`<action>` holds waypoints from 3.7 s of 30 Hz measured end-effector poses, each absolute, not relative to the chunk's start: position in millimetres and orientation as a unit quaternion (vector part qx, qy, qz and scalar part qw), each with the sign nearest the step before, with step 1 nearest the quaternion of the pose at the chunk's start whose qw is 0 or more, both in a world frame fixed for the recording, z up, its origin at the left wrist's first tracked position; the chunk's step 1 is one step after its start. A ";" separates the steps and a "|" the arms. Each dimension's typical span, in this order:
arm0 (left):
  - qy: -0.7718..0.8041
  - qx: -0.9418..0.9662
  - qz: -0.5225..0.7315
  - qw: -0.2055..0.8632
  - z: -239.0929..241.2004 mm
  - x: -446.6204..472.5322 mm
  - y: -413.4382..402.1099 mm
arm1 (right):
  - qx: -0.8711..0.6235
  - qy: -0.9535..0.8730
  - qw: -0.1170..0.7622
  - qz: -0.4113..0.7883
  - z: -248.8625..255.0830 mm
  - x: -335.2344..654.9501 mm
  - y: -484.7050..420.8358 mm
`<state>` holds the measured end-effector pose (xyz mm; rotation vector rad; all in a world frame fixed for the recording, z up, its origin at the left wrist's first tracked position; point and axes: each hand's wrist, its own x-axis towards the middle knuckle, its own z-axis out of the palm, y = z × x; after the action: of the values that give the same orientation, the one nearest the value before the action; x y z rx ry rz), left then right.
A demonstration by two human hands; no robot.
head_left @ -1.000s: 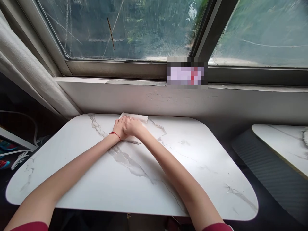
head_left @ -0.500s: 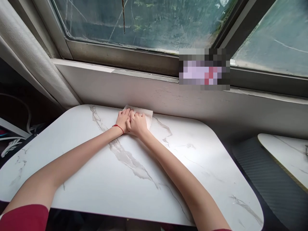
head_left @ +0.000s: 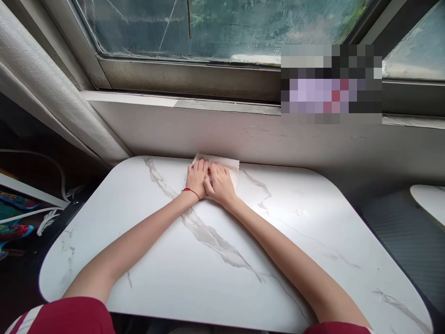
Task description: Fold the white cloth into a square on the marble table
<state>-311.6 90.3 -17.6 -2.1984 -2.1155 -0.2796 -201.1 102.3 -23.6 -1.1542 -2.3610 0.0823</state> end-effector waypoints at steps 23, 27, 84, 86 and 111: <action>-0.686 -0.721 -0.090 0.027 -19.8 -314.0 93.2 | -0.383 -0.879 0.278 0.066 -31.4 -196.9 110.2; -0.680 -0.728 -0.090 0.022 -15.5 -312.0 94.3 | -0.389 -0.879 0.269 0.061 -30.5 -197.4 111.8; -0.479 -0.865 -0.153 -0.005 -22.2 -123.6 141.8 | -0.506 -0.840 0.192 0.038 -27.9 23.6 115.2; -0.476 -0.865 -0.156 0.001 -24.3 -123.5 143.3 | -0.499 -0.846 0.183 0.039 -26.5 27.2 112.7; -0.368 -0.912 -0.165 -0.071 -29.9 -63.5 3.6 | -0.693 -0.710 -0.120 0.032 76.4 35.3 2.0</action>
<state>-63.5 3.6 -29.9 -3.0031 -1.2113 -0.5437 35.3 2.0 76.4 -2.3620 -2.4182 0.1093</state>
